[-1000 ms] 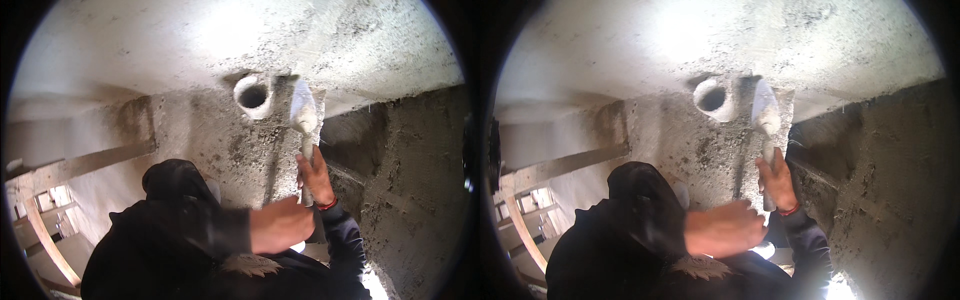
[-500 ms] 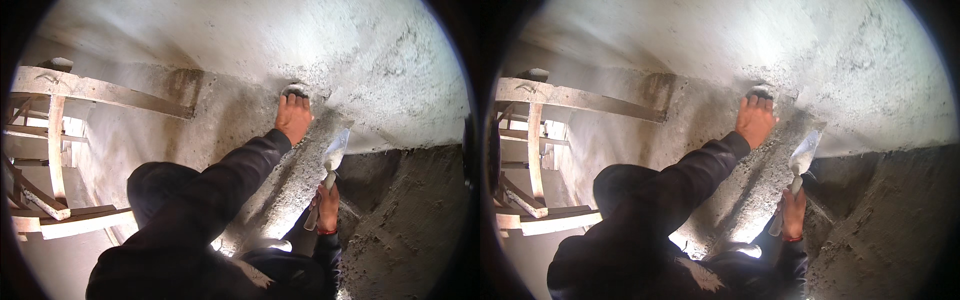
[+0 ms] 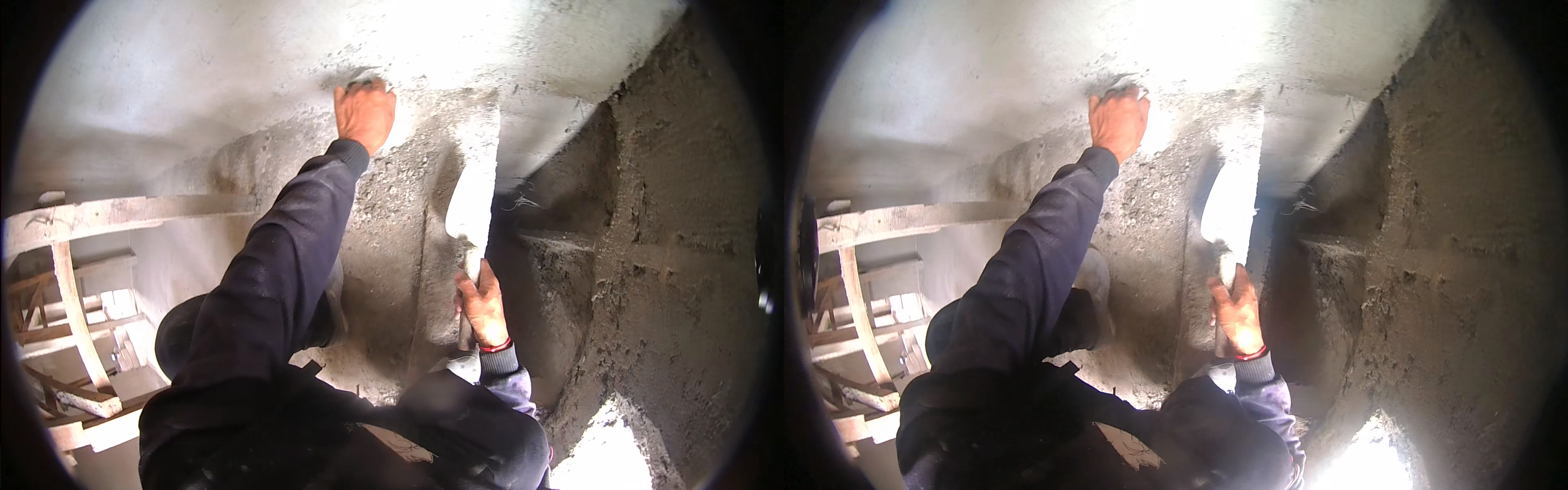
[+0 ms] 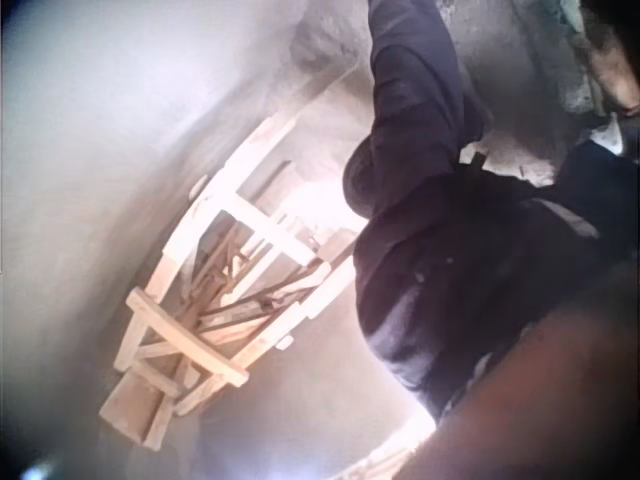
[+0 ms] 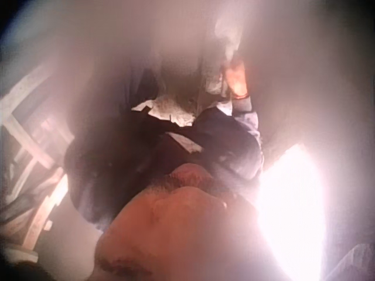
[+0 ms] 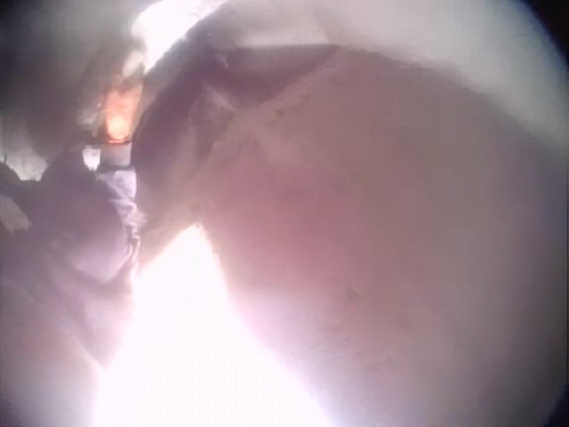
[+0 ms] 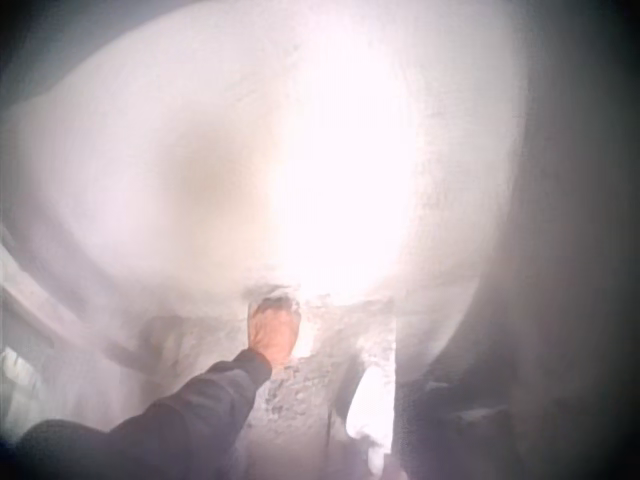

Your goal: The person uses a trowel to apply and smooth cement around a white PVC pipe embedded in a concrete wall. They repeatedly scoop cement, press it around the pipe opening, and smooth the surface to secure the pipe in place.

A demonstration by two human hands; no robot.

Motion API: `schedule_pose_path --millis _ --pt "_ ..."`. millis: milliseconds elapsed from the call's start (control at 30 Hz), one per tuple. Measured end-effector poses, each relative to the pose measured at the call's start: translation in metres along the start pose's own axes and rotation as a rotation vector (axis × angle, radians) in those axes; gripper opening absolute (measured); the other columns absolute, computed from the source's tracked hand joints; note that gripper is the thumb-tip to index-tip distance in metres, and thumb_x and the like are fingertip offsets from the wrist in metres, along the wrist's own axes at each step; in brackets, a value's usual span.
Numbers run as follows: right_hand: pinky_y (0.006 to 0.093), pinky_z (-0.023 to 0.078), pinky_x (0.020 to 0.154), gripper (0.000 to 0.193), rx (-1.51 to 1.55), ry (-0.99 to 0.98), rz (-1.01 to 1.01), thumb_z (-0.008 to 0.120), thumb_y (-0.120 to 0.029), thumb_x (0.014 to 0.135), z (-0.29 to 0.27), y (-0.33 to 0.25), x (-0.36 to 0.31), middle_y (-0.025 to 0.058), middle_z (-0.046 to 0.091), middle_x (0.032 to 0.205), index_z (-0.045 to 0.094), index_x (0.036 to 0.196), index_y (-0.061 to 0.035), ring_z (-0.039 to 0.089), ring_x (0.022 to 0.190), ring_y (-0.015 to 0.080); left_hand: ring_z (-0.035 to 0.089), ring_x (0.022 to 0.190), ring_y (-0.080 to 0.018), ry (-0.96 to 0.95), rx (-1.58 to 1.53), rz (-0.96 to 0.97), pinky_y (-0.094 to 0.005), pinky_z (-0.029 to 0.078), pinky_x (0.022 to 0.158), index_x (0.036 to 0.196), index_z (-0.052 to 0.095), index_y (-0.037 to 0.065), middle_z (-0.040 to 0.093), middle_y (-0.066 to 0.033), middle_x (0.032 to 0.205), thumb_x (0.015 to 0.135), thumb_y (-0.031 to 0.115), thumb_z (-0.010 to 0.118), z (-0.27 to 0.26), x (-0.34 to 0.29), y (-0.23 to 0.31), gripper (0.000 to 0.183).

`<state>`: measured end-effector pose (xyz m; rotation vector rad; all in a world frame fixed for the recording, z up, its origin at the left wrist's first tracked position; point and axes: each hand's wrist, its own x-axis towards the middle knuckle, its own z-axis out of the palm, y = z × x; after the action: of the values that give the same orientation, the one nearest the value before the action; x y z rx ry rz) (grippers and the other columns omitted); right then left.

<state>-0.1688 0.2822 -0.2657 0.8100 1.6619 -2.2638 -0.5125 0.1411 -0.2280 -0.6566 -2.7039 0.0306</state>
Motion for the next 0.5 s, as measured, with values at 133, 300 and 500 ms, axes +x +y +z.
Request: schedule_pose_path --millis 133,300,500 --pt "0.0281 0.047 0.047 0.023 0.032 -0.012 0.038 0.061 -0.014 0.101 0.004 0.001 0.004 0.0017 0.055 0.076 0.056 0.118 0.0000 0.052 0.053 0.0096 0.070 0.089 -0.0321 -0.023 -0.021 -0.014 -0.0504 0.043 0.092 0.099 0.073 0.003 0.074 -0.0161 0.083 0.101 0.030 0.059 0.000 0.002 0.005 0.030" --pt "0.0276 0.048 0.048 0.024 0.099 -0.060 0.043 0.062 -0.015 0.100 0.013 -0.006 -0.002 0.0013 0.054 0.075 0.056 0.118 0.0002 0.052 0.056 0.0095 0.070 0.077 -0.0370 -0.037 -0.216 -0.409 -0.0480 0.044 0.086 0.097 0.071 0.004 0.074 -0.0206 0.084 0.104 0.029 0.053 -0.012 0.011 -0.017 0.032" --pt "0.0269 0.048 0.049 0.034 0.035 -0.048 0.054 0.065 -0.028 0.104 0.006 -0.010 0.000 0.0011 0.053 0.074 0.055 0.121 -0.0005 0.052 0.056 0.0096 0.071 0.079 -0.0362 0.181 -0.537 -0.482 -0.0515 0.047 0.088 0.101 0.068 0.000 0.074 -0.0185 0.087 0.103 0.022 0.061 -0.035 -0.061 -0.018 0.024"
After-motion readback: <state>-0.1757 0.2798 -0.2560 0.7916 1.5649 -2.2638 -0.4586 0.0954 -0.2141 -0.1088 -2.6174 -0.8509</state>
